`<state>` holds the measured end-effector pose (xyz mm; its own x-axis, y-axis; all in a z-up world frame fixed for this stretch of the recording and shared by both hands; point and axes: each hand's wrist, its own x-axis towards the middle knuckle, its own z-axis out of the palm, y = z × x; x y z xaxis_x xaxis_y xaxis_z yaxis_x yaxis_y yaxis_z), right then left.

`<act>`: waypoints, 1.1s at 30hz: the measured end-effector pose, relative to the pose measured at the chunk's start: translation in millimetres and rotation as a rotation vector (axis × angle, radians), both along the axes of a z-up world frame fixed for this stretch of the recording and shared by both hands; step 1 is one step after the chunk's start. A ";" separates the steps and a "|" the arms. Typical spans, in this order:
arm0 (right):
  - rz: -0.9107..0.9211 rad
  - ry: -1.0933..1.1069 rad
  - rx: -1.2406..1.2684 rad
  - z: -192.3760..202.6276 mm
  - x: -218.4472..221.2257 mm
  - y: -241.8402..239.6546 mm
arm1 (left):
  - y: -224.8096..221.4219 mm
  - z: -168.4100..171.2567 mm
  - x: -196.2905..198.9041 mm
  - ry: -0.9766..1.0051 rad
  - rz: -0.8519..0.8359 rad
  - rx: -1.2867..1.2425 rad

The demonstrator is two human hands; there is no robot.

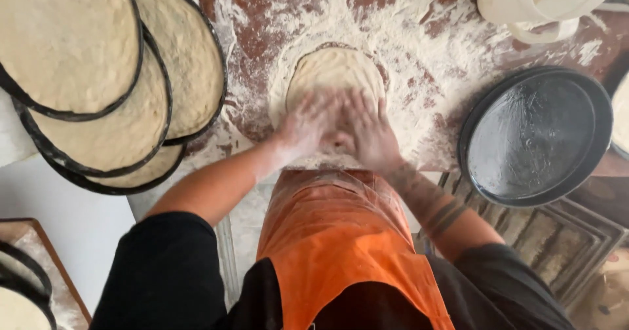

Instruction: Flattening and stretching dough balls by hand on a floured surface and placing them into baking pans.

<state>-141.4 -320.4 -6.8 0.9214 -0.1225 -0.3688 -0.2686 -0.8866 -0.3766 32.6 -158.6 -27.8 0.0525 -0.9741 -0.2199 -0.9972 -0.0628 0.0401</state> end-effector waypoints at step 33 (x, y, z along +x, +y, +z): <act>-1.027 -0.044 1.107 32.5 -5.9 -25.7 | 4.4 43.0 23.1 1.670 0.939 0.128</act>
